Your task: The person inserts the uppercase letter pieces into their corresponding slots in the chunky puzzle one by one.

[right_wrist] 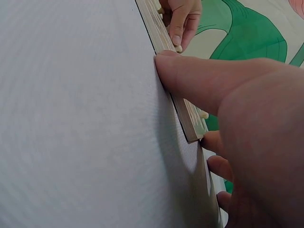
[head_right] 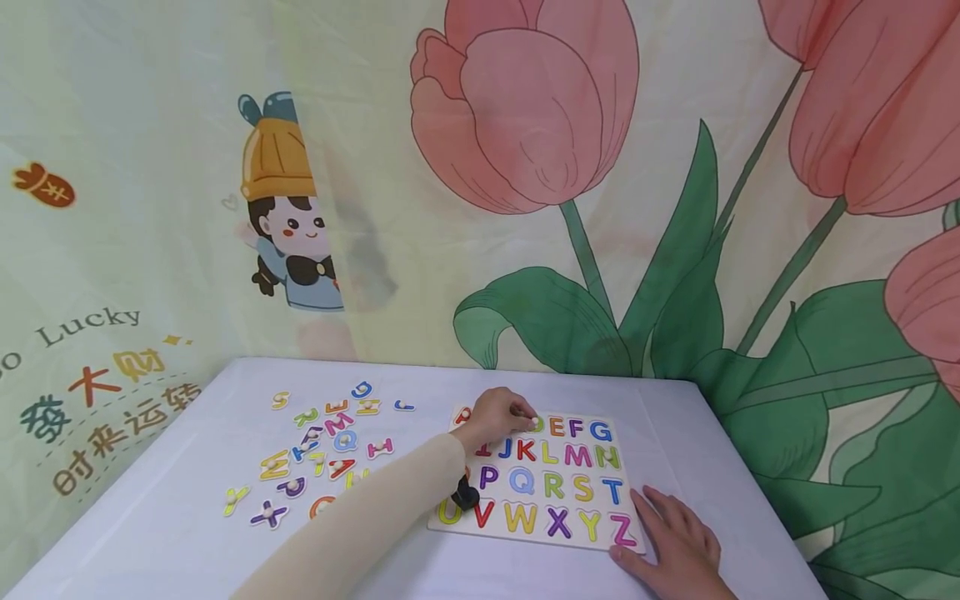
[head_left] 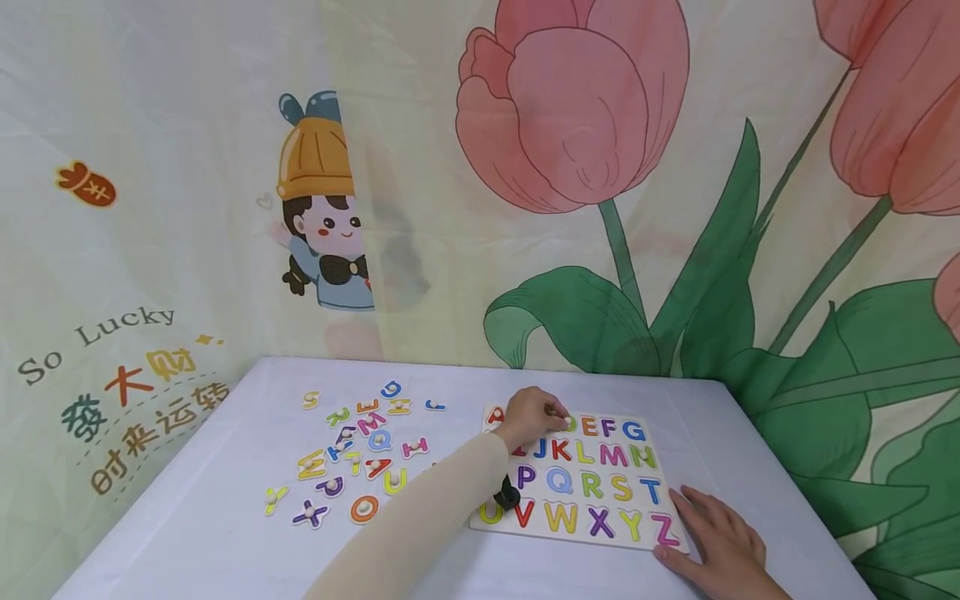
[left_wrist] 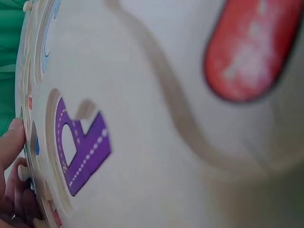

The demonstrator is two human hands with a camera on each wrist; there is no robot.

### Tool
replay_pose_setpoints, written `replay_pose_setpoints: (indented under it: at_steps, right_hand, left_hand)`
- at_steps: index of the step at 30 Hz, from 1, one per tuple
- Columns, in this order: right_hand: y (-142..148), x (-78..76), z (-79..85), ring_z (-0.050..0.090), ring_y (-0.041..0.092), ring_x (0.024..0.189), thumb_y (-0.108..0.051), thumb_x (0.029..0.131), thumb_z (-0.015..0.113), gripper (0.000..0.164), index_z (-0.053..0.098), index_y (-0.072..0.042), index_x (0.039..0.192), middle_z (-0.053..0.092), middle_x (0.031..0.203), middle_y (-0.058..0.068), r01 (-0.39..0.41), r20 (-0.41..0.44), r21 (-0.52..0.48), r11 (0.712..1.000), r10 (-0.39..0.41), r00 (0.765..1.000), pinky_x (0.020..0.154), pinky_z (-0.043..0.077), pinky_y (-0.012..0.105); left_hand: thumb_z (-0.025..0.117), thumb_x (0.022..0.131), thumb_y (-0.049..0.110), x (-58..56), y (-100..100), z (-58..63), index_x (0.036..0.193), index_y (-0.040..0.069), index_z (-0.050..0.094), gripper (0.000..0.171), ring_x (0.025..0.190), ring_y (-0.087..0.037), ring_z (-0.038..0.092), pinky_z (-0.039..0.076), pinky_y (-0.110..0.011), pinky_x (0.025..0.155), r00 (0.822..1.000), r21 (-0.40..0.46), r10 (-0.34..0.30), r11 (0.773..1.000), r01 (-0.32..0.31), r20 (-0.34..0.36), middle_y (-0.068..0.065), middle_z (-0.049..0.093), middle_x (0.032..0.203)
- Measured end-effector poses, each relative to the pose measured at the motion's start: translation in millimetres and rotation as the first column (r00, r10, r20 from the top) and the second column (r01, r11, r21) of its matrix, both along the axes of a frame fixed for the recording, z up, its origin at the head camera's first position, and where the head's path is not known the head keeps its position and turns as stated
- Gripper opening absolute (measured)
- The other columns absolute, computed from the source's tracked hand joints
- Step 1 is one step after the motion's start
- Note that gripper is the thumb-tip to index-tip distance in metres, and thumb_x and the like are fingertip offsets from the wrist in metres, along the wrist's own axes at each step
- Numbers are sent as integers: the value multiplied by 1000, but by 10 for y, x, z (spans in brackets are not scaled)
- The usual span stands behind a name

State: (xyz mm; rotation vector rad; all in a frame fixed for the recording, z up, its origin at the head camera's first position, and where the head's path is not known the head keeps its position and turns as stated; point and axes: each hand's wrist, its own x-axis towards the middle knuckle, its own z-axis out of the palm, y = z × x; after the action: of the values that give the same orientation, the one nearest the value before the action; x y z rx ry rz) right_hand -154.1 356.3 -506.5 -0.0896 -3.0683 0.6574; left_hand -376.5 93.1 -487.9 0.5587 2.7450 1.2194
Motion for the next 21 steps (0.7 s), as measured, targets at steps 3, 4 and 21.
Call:
replay_pose_setpoints:
  at_steps: [3, 4, 21]
  right_hand:
    - [-1, -6, 0, 17, 62, 139, -68, 87, 74, 107, 39, -1, 161, 28, 162, 28, 2, 13, 2, 1000, -2, 1000, 100, 13, 86]
    - [0, -8, -2, 17, 62, 139, -68, 87, 74, 107, 39, -1, 161, 28, 162, 29, 2, 14, 4, 1000, -2, 1000, 100, 14, 86]
    - [3, -15, 11, 21, 63, 140, -73, 89, 69, 109, 36, -1, 163, 29, 162, 30, 6, 68, 51, 999, -9, 998, 104, 16, 87]
  left_hand:
    - [87, 90, 26, -6, -1, -16, 96, 24, 85, 7, 88, -5, 57, 49, -30, 85, 1000, 10, 2, 1000, -2, -9, 14, 63, 89]
    - [87, 91, 27, -7, -5, -16, 97, 25, 85, 7, 88, -5, 56, 48, -29, 86, 1000, 7, -2, 1000, 2, -11, 14, 63, 89]
    - [77, 100, 24, -88, -910, 524, 129, 21, 77, 29, 115, -17, 65, 52, -36, 103, 957, -89, -260, 964, 250, -130, 0, 75, 126]
